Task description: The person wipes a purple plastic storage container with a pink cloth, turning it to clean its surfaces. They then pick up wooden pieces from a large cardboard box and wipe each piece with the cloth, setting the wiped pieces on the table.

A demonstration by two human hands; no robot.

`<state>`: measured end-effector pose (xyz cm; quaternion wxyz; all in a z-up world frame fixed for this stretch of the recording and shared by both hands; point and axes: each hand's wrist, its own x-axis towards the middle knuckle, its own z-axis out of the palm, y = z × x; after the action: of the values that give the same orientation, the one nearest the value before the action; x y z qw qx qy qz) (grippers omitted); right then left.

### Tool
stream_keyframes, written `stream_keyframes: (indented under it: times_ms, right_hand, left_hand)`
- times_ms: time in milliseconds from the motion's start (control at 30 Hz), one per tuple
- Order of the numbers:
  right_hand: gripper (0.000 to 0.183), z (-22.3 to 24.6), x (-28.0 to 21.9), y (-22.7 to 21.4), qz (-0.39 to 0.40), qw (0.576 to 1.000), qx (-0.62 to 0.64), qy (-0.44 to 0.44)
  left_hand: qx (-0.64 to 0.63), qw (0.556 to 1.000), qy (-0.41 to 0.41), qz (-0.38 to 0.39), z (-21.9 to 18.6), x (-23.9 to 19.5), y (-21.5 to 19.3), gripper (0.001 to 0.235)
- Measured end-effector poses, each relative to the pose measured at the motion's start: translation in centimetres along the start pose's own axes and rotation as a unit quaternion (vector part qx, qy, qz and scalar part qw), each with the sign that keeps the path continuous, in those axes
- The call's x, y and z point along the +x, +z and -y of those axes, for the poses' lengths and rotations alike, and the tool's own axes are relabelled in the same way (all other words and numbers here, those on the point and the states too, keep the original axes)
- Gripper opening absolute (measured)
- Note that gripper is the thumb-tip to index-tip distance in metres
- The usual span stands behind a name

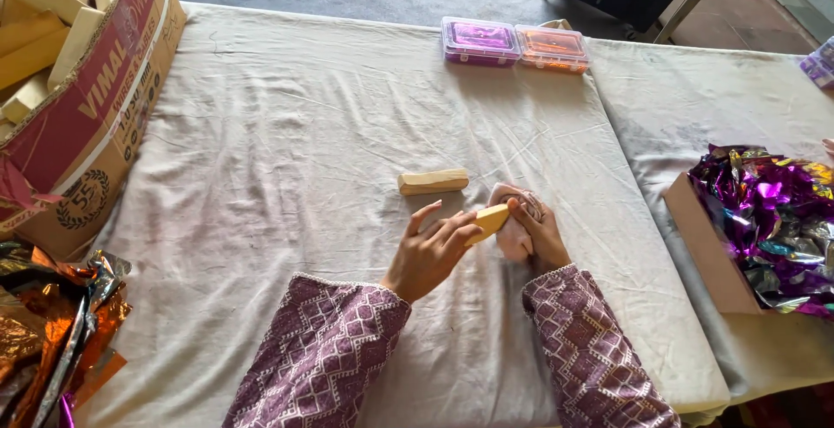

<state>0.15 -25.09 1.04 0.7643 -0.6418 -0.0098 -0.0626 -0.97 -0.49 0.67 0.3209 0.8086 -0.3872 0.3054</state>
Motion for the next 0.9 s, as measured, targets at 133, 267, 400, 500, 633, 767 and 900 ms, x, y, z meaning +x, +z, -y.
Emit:
stream_keyframes:
  times_ms: [133, 267, 400, 500, 633, 767, 900]
  right_hand:
    - [0.048, 1.5, -0.1, 0.4, 0.030, 0.999, -0.004, 0.019]
    - [0.045, -0.2, 0.7, -0.9, -0.016, 0.993, -0.086, -0.085]
    - [0.047, -4.0, 2.2, -4.1, -0.142, 0.983, -0.054, -0.099]
    - [0.054, -4.5, 2.9, -5.4, -0.184, 0.972, -0.115, -0.094]
    - [0.064, -1.2, 1.8, -3.6, -0.202, 0.910, -0.356, -0.069]
    - [0.069, -1.2, 0.8, -3.4, -0.216, 0.864, -0.446, -0.091]
    - [0.067, -1.1, 0.7, -2.8, -0.238, 0.844, -0.451, -0.165]
  left_hand:
    - [0.057, 0.997, 0.040, -0.026, 2.7, -0.9, 1.8, 0.048]
    - [-0.028, 0.999, -0.021, 0.020, 3.8, -0.6, 1.4, 0.064]
    - [0.049, 0.989, -0.138, 0.001, 5.2, -1.2, 1.1, 0.062]
    - [0.090, 0.979, -0.181, 0.003, 5.6, -1.3, 0.8, 0.054]
    - [0.079, 0.976, -0.203, -0.009, 5.2, -0.8, 0.4, 0.044]
    - [-0.029, 0.952, -0.304, 0.034, 4.8, -0.3, 0.1, 0.028]
    - [-0.043, 0.948, -0.314, -0.026, 4.7, 0.3, -0.7, 0.022]
